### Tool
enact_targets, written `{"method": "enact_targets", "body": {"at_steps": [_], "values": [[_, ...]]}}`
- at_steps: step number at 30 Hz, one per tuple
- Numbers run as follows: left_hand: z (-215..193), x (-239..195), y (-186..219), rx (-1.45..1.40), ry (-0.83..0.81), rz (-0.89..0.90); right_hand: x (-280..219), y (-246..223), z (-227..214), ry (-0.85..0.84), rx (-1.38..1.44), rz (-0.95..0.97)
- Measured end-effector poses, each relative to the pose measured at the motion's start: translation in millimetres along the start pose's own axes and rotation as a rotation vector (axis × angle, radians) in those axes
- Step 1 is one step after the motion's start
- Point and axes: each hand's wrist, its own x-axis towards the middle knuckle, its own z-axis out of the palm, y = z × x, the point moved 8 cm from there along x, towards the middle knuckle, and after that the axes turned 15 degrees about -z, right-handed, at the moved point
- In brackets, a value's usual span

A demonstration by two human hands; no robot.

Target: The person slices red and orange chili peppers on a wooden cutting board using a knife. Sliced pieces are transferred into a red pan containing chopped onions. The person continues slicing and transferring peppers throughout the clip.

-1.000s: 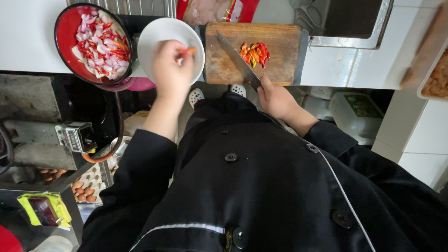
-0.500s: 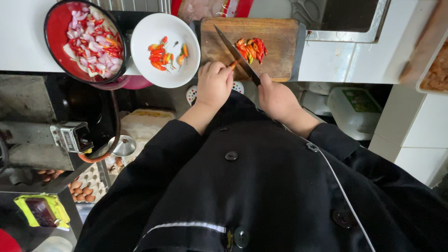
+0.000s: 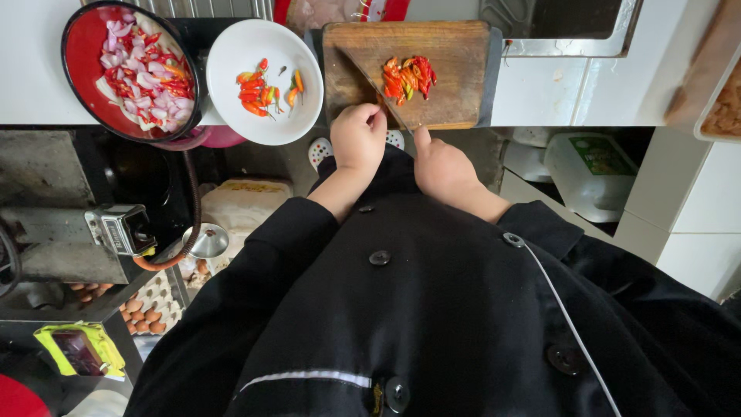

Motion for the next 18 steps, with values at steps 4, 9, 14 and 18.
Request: {"method": "enact_targets", "body": {"at_steps": [4,9,14,18], "values": [[1,0,0,-0.008,0.001,-0.013,-4,-1,2,-0.048,-0.060,0.020],[2,1,-1,0.012,-0.017,-0.029,-8,1,2,-0.086,-0.076,0.045],[4,4,-1,0.028,-0.045,-0.039,-4,3,4,-0.098,-0.089,0.020],[4,6,-1,0.072,-0.058,-0.077,3,5,8,-0.081,-0.114,0.003]]}}
